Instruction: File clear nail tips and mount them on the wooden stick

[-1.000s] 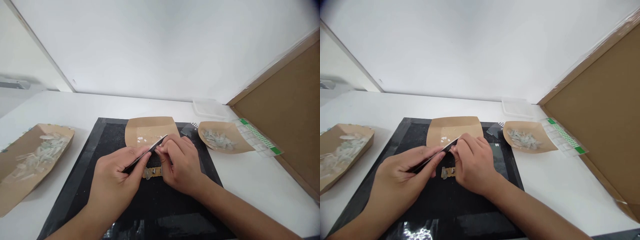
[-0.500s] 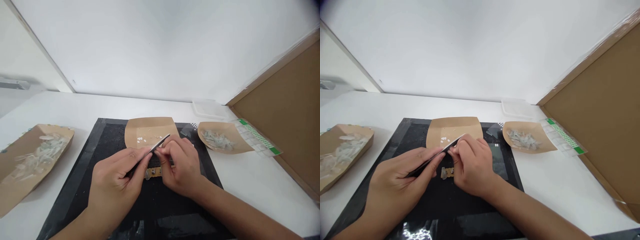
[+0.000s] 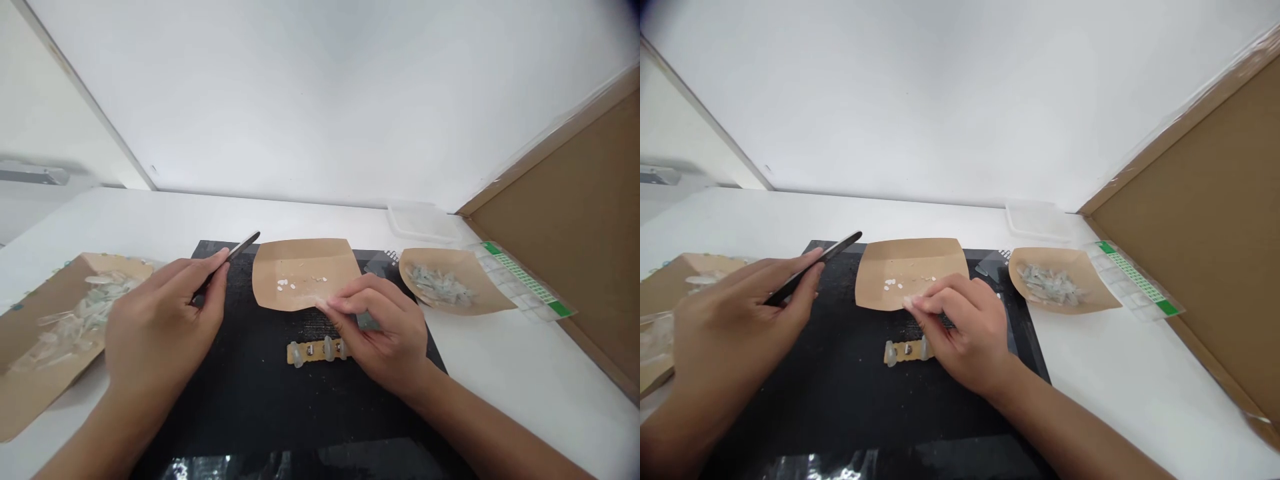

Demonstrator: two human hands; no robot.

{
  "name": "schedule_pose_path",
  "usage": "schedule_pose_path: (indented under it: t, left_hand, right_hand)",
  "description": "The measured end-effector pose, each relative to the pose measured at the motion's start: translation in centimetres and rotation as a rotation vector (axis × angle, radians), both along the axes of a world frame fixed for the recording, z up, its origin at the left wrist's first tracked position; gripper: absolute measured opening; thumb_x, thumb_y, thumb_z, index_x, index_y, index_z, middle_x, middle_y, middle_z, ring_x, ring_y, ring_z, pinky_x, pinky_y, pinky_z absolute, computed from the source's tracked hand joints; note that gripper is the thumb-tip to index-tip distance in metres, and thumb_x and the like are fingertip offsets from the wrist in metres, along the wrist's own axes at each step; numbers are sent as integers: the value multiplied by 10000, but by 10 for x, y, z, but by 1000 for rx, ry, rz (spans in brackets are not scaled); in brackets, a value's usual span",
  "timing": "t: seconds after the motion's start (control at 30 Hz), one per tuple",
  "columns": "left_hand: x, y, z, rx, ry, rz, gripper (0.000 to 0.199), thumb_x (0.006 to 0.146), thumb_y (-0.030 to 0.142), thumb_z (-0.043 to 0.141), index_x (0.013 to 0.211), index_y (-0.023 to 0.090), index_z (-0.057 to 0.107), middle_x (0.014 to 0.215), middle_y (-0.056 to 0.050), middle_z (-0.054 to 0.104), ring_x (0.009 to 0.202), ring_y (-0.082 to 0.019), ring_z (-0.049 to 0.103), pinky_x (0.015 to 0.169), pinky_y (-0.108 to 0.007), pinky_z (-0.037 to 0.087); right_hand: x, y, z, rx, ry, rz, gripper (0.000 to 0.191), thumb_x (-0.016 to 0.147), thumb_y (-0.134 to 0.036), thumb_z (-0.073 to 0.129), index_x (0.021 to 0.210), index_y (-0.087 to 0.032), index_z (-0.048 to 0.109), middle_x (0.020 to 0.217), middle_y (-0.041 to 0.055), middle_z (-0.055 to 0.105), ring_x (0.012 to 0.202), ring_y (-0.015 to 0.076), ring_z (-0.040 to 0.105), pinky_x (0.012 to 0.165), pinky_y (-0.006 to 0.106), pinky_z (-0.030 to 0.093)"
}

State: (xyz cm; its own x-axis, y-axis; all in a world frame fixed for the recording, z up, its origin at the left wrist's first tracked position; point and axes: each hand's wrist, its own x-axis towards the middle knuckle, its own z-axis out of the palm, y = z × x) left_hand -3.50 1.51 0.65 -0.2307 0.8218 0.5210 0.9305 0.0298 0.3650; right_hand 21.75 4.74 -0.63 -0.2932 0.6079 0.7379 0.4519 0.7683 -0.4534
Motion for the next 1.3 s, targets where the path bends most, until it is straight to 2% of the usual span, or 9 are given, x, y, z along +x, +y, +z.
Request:
schedule_pose_path:
  t: [0.13,0.3,0.5,0.6,0.67,0.73,0.83,1.03,1.3]
  left_hand:
    - [-9,1,-4,-164,129,39,338,1023,424,534,1202,296,791,954,-55,792,745,-269,689,598,-335,383]
    - [-20,0,-5,-377,228,58,384,1012,490,491,1189,323,788,1017,-58,801,804,-323,733,565,-324,416]
    - [-17,3,-8,-427,174,-42,330,1019,474,518,930,233,725,1019,-107,750,956,-347,679,699,-398,468]
    - [-8,1,-5,-296,53,-169,329,1014,491,545,842,231,649,877,-63,694,820,-265,629,695,-376,445]
    - [1,-2,-2,-244,-106,-366,277,1027,428,554,856,228,640,888,-32,680,781,-203,616,690,-337,461]
    - [10,-6,1,-266,-261,-573,194,1036,349,556,921,237,664,923,-14,685,797,-167,630,688,-293,492]
    - [23,-11,1,-321,-441,-704,116,1020,317,599,1028,270,705,918,12,698,711,-122,627,570,-231,480]
    - [34,-13,-3,-379,-614,-745,89,978,335,667,1004,302,746,888,27,736,657,-107,647,502,-212,444]
    - [33,-18,-9,-580,-928,-634,204,889,428,787,992,256,750,841,-10,782,714,-159,708,533,-225,474]
  right_hand:
    - [6,-1,0,11,-56,46,197,864,-97,822,838,-205,660,843,-1,733,713,125,667,614,298,462]
    - [10,1,3,70,-175,103,187,877,-93,809,788,-203,687,789,-25,723,606,89,561,585,310,353]
    - [10,-2,7,101,-209,125,152,888,-83,796,818,-190,712,767,-27,733,603,82,577,594,311,315]
    - [9,-5,6,134,-231,122,168,885,-78,794,792,-188,707,744,-30,723,605,82,581,599,310,308]
    - [8,-7,4,151,-247,120,186,881,-75,794,769,-191,702,728,-37,713,596,77,559,596,310,293]
    - [7,-9,3,173,-263,123,206,872,-71,798,742,-191,693,709,-45,704,582,74,530,588,314,269]
    - [7,-11,3,196,-271,131,219,850,-61,808,721,-190,687,701,-49,707,576,75,510,583,321,253]
    - [3,-14,11,228,-249,151,213,838,-18,778,723,-185,714,702,-42,747,552,72,544,564,327,261]
    - [3,-16,7,163,-252,202,260,850,-49,797,675,-177,653,694,-73,722,561,59,576,578,321,265]
